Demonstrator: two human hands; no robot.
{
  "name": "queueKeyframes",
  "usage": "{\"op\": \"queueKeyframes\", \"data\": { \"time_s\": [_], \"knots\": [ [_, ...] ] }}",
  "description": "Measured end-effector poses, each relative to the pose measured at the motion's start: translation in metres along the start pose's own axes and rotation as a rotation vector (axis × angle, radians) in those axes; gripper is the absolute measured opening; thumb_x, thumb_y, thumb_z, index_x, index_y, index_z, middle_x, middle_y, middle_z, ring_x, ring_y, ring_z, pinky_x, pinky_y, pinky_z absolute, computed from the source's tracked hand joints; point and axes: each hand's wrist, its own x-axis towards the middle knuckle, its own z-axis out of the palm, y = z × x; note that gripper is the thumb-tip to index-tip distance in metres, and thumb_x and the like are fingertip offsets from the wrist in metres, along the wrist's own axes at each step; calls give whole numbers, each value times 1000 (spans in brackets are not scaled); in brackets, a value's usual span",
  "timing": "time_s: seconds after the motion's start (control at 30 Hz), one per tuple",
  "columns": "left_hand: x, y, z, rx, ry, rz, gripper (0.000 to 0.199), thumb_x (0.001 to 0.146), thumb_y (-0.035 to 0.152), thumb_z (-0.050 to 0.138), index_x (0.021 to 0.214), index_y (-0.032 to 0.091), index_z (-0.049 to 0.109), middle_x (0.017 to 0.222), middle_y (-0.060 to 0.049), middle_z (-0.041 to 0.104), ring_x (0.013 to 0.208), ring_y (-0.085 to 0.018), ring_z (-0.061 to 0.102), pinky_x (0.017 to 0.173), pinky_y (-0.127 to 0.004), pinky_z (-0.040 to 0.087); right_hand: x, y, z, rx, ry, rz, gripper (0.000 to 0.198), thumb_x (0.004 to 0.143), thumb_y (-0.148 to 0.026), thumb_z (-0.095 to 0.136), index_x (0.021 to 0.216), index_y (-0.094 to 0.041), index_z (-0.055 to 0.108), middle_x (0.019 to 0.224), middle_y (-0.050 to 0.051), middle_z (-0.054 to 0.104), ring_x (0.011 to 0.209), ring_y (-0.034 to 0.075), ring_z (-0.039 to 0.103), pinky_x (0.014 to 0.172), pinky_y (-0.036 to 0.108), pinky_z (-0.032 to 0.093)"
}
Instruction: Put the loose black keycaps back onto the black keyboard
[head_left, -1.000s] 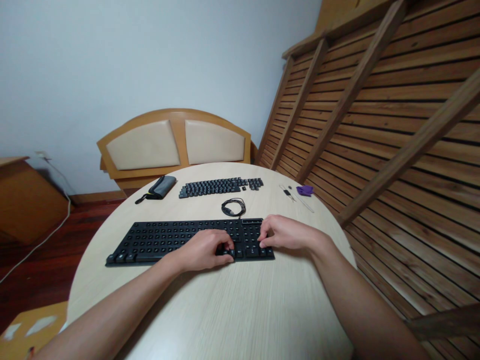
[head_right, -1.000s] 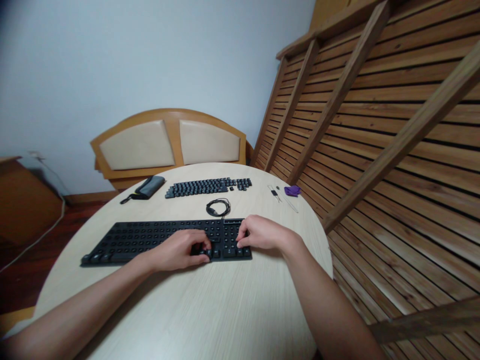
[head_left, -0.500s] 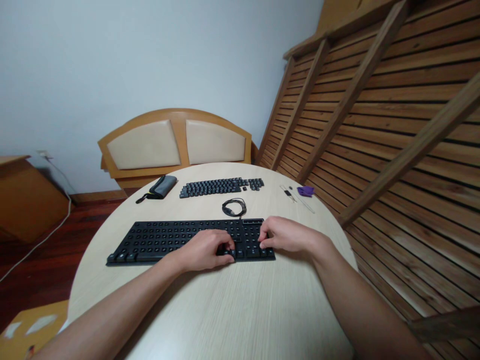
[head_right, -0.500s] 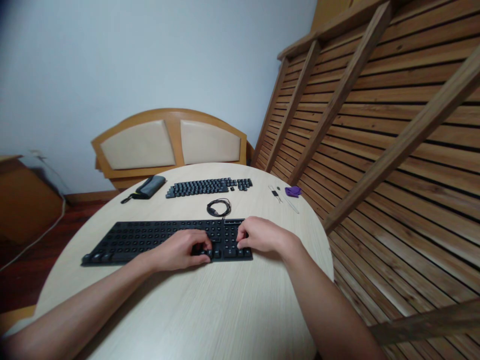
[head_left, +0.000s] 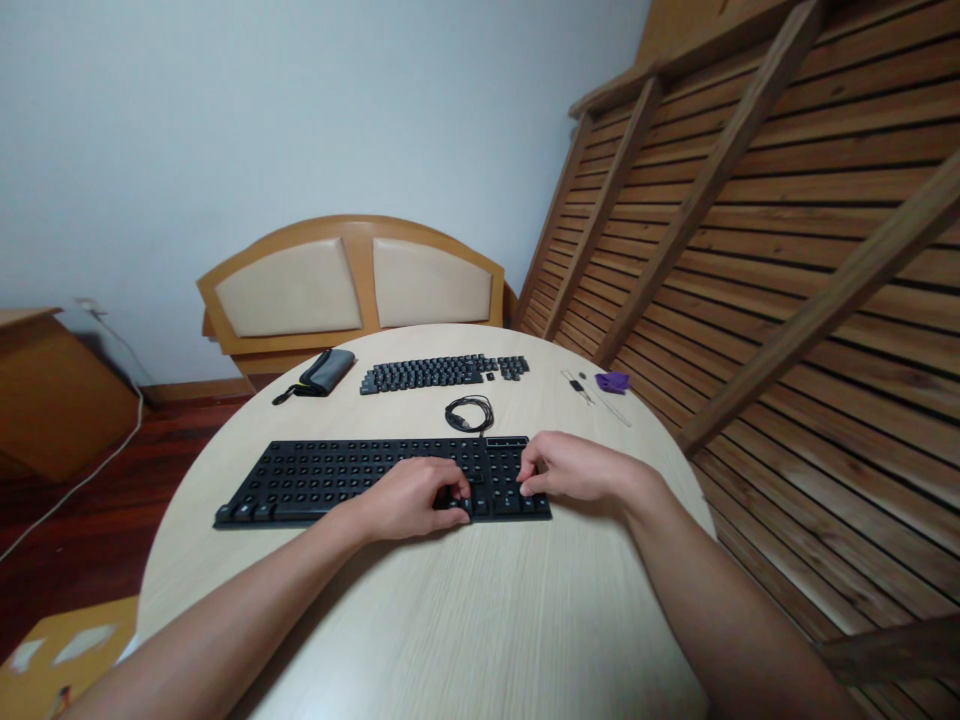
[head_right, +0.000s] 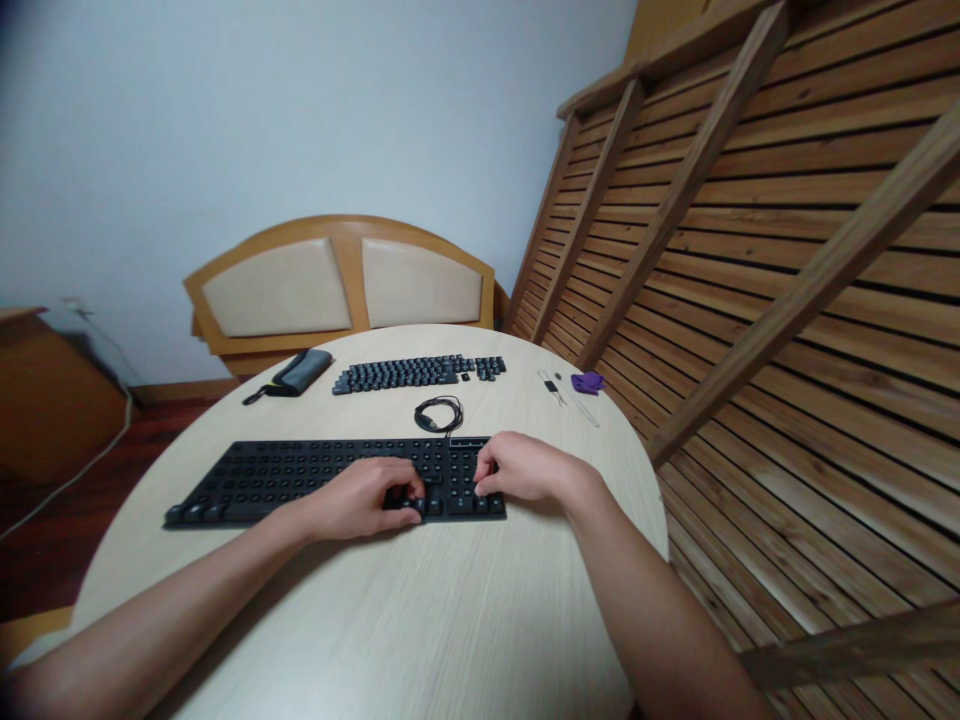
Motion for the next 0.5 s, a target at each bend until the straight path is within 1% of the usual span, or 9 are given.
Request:
{"op": "queueKeyframes", "data": {
  "time_s": [0.4,0.5],
  "knots": [
    [0,-2,2,-5,-13,-13,16,83,31,70,95,22,66,88,0,67,76,-18,60,66,-27,40,0,-8,0,-79,0,37,5,76,-20,72,79,-19,76,79,1,75,69,16,63,59,25,41],
    [0,-2,2,-6,-9,-10,16,83,32,70,95,22,66,87,1,67,76,-18,60,66,-27,40,1,-12,1,-134,5,54,4,76,-19,71,77,-19,75,76,2,74,67,17,63,58,26,40]
  ]
}}
